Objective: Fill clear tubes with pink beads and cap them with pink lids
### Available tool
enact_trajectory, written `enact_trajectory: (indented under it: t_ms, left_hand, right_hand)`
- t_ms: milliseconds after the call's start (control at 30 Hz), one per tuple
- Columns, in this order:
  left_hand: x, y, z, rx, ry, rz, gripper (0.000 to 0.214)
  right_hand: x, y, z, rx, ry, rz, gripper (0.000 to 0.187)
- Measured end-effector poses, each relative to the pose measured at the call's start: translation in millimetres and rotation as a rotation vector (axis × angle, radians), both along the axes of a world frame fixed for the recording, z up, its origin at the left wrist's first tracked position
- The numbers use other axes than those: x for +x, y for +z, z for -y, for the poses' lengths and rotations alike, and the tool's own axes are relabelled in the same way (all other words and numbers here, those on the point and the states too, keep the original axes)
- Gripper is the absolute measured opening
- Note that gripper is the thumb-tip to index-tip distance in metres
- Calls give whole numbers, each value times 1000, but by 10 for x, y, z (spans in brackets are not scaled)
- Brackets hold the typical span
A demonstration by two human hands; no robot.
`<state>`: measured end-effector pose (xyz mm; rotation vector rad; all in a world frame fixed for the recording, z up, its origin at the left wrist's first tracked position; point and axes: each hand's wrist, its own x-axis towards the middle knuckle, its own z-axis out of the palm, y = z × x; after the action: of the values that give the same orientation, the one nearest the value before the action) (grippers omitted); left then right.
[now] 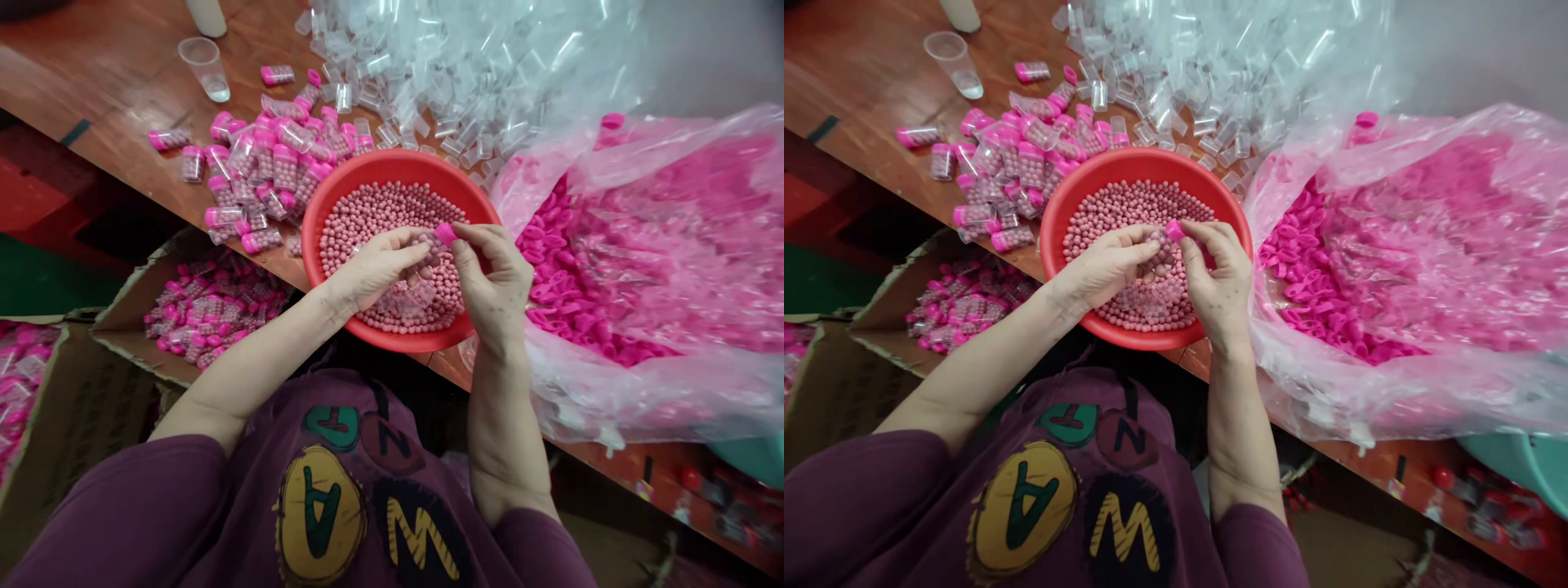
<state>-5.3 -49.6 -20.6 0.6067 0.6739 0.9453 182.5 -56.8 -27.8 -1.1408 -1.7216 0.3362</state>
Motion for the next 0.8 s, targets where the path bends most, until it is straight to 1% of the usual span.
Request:
enact_trajectory:
  t_ms: [133, 233, 333, 400, 467, 500, 600, 667, 733, 800]
  left_hand:
    - [-4, 93, 24, 25, 18, -122, 20]
    - [-13, 119, 37, -8, 44, -176, 21]
    - [-27, 93, 32, -41, 53, -149, 14]
    - [-30, 67, 24, -51, 33, -120, 15]
    - [-26, 42, 18, -55, 16, -88, 19]
    - [-22, 31, 16, -49, 16, -76, 18]
    - [-14, -5, 22, -14, 16, -72, 8]
    - [-14, -30, 32, 13, 8, -86, 7]
    - [-13, -43, 46, 45, 4, -105, 11]
    - [-5, -37, 61, 96, 20, -131, 16]
  right_hand:
    - [80, 89, 40, -56, 60, 107, 20]
    - [181, 118, 58, -94, 90, 175, 19]
    - [281, 92, 57, -68, 62, 231, 19]
    - [290, 73, 55, -33, 14, 217, 19]
    - [228, 61, 56, -30, -19, 146, 20]
    - [174, 55, 59, -35, -14, 94, 19]
    - [-9, 24, 71, -55, 11, -3, 18]
    - [-89, -6, 83, -50, -17, -4, 21]
    - [-112, -27, 96, -57, -36, 1, 22]
    - [-101, -38, 111, -64, -16, -1, 20]
